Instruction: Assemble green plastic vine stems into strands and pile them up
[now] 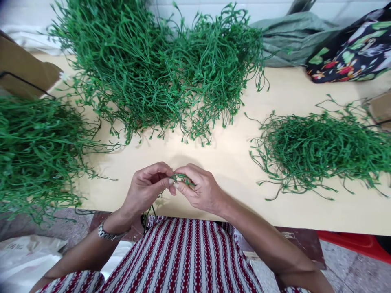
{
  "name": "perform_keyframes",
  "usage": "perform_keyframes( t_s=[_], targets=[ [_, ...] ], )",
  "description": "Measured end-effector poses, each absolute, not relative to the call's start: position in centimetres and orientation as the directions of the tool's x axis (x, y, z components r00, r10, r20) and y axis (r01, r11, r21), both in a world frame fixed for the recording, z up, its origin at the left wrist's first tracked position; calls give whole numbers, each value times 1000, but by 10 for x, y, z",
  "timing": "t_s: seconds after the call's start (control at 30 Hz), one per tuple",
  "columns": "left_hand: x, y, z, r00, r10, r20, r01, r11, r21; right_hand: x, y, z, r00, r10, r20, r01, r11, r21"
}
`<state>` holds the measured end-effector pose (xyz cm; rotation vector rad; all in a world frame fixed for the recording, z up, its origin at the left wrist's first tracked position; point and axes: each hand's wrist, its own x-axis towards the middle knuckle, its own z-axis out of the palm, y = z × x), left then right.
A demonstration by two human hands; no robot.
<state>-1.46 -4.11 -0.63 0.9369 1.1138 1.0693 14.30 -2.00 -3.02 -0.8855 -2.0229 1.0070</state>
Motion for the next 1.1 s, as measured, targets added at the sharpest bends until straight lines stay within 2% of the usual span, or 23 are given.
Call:
perform_keyframes(
  t_s=[0.23, 0.4, 0.57, 0.7, 0.8, 0.93, 1.1],
  targets=[
    [-15, -42, -7, 136, 974, -180, -85, 192, 978, 144, -16, -30, -511, 818, 265, 171, 399, -901],
    [-15, -43, -9, 175, 970, -166, 43, 161, 986, 144, -15, -26, -507, 797, 328, 218, 487, -846],
    [-13, -46, -14, 217, 959, -181, 176, 144, 974, 149, -15, -23, -599, 704, 382, 344, 657, -671],
    [-12, -45, -12, 226, 971, -81, 376, -10, 927, 152, -15, -20, -698, 600, 390, 439, 789, -429],
    [-12, -43, -9, 299, 950, -85, 476, -71, 876, 153, -16, -17, -769, 530, 356, 453, 846, -280],
    [-11, -41, -7, 408, 902, -137, 528, -111, 842, 153, -18, -13, -828, 463, 317, 379, 878, -291],
    [-18, -39, -1, 481, 856, -189, 466, -67, 882, 159, -11, -15, -825, 405, 395, 276, 898, -343]
  ],
)
